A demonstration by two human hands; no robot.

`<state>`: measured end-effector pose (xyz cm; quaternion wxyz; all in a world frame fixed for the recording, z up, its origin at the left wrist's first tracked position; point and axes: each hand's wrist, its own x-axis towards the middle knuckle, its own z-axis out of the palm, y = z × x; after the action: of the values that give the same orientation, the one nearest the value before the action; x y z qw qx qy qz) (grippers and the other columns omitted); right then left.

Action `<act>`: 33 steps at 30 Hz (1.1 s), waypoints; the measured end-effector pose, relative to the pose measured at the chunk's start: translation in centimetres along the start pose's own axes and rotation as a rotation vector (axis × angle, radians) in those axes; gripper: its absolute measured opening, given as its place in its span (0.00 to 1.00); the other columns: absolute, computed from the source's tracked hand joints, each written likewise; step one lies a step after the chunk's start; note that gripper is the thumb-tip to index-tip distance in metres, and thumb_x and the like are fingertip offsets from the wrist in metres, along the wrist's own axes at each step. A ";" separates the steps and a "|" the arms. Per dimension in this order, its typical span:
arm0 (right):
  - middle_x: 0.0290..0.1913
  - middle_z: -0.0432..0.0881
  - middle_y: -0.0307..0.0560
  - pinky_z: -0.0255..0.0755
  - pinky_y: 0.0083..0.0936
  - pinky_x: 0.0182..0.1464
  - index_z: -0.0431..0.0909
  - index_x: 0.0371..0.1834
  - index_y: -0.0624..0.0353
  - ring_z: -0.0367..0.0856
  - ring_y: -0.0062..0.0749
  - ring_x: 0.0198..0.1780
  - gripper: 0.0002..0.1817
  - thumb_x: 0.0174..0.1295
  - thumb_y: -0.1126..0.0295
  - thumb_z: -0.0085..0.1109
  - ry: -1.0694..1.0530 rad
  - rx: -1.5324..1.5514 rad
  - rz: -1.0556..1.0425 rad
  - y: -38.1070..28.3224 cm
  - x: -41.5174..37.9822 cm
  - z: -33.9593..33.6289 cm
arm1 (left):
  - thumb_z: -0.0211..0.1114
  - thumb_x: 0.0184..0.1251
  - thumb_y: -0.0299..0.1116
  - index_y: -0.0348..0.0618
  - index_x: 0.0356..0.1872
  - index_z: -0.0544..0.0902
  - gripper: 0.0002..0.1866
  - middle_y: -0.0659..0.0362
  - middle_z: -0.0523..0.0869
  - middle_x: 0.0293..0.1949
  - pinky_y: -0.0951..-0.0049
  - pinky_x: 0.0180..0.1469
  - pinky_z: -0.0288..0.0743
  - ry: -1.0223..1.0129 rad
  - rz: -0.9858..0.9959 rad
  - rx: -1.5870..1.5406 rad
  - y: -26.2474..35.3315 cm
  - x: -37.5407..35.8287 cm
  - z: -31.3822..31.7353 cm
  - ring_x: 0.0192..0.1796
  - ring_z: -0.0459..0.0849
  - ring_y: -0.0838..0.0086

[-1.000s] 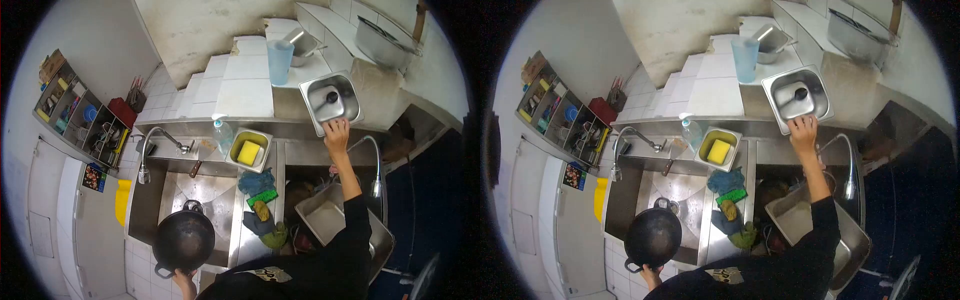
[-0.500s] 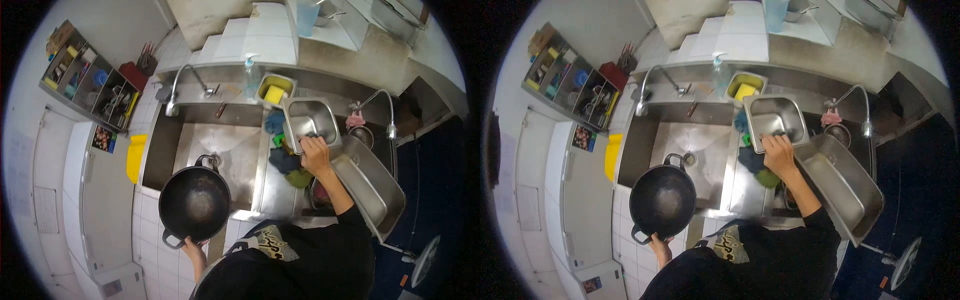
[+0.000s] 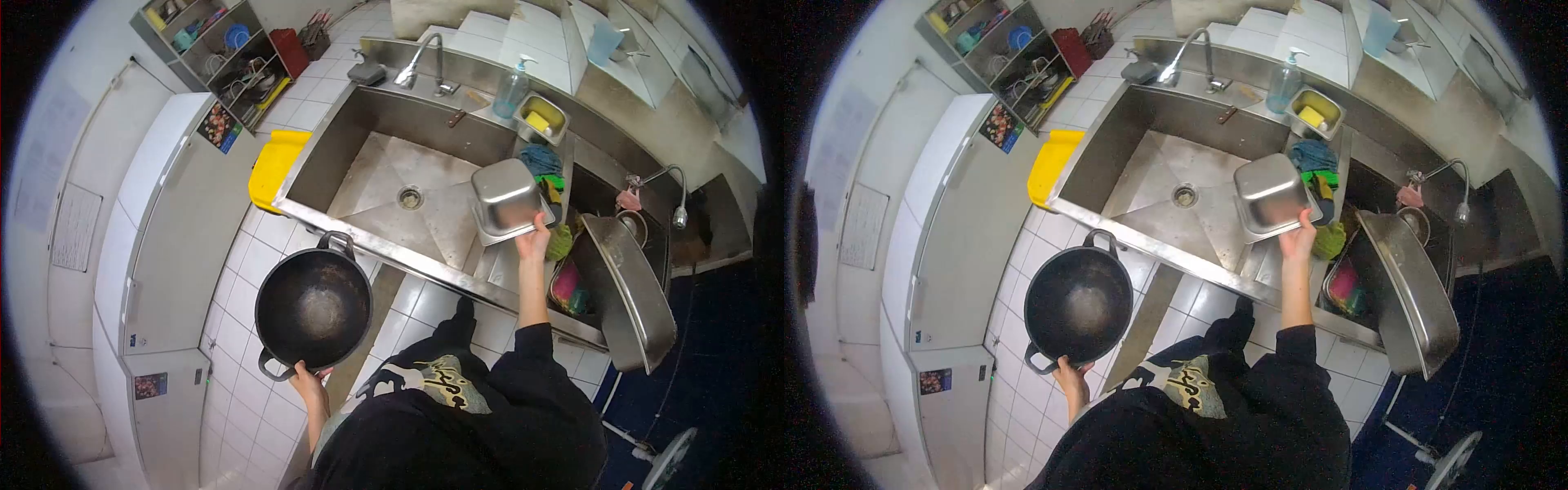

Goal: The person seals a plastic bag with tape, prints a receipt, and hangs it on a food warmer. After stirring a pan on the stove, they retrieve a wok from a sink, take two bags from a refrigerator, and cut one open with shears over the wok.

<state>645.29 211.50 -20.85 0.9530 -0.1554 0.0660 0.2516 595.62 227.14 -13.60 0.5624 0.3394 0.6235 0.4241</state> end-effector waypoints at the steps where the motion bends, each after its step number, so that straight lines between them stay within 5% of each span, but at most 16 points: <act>1: 0.46 0.75 0.45 0.58 0.42 0.60 0.72 0.40 0.58 0.70 0.38 0.52 0.11 0.59 0.64 0.51 0.001 0.018 0.003 0.7 -0.1 -1.0 | 0.46 0.59 0.32 0.26 0.42 0.66 0.17 0.46 0.73 0.41 0.68 0.19 0.81 0.041 0.007 0.000 0.4 -0.4 -0.7 0.30 0.79 0.62; 8: 0.47 0.74 0.49 0.58 0.41 0.59 0.71 0.44 0.63 0.69 0.41 0.53 0.16 0.58 0.63 0.52 -0.011 0.048 0.077 4.7 -0.8 -4.2 | 0.46 0.60 0.34 0.29 0.43 0.67 0.17 0.47 0.75 0.39 0.69 0.21 0.81 0.123 -0.022 0.021 -0.5 1.1 -5.4 0.34 0.80 0.62; 13: 0.42 0.75 0.47 0.61 0.40 0.56 0.70 0.42 0.61 0.71 0.38 0.49 0.13 0.60 0.63 0.49 0.015 0.002 0.075 -0.1 -3.1 -5.8 | 0.45 0.60 0.34 0.32 0.45 0.67 0.17 0.49 0.75 0.41 0.71 0.22 0.80 0.070 -0.064 0.037 -1.1 2.3 -4.5 0.34 0.80 0.63; 17: 0.41 0.75 0.47 0.61 0.40 0.56 0.71 0.36 0.60 0.70 0.40 0.48 0.10 0.61 0.64 0.47 0.100 0.000 0.041 -4.2 -6.1 -12.0 | 0.45 0.61 0.35 0.32 0.45 0.67 0.17 0.49 0.76 0.41 0.69 0.22 0.80 0.086 -0.093 0.044 -0.7 3.1 -1.4 0.33 0.80 0.63; 19: 0.47 0.75 0.47 0.58 0.40 0.59 0.72 0.32 0.57 0.68 0.40 0.53 0.10 0.62 0.62 0.46 0.366 -0.181 -0.074 -4.1 -7.8 -10.4 | 0.45 0.61 0.35 0.31 0.45 0.67 0.17 0.48 0.75 0.41 0.69 0.22 0.80 0.047 -0.117 0.068 -0.5 3.8 -0.1 0.33 0.80 0.63; 24: 0.57 0.69 0.45 0.53 0.40 0.62 0.67 0.54 0.60 0.64 0.38 0.59 0.20 0.62 0.61 0.45 0.351 -0.154 -0.141 -5.3 -9.9 -11.2 | 0.45 0.61 0.34 0.30 0.44 0.66 0.16 0.48 0.73 0.43 0.69 0.21 0.80 -0.040 -0.065 0.116 2.3 4.6 4.9 0.34 0.80 0.64; 33: 0.58 0.68 0.45 0.51 0.31 0.63 0.66 0.55 0.61 0.64 0.34 0.59 0.21 0.62 0.63 0.39 0.610 -0.261 -0.488 -6.4 -12.1 -7.1 | 0.47 0.61 0.34 0.29 0.41 0.67 0.15 0.48 0.73 0.41 0.67 0.22 0.81 -0.068 -0.076 0.018 2.5 9.4 4.2 0.36 0.78 0.64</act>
<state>637.69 198.38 -23.39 0.8937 -0.3534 0.2743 -0.0331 598.39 237.26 -15.25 0.5957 0.3348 0.6202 0.3851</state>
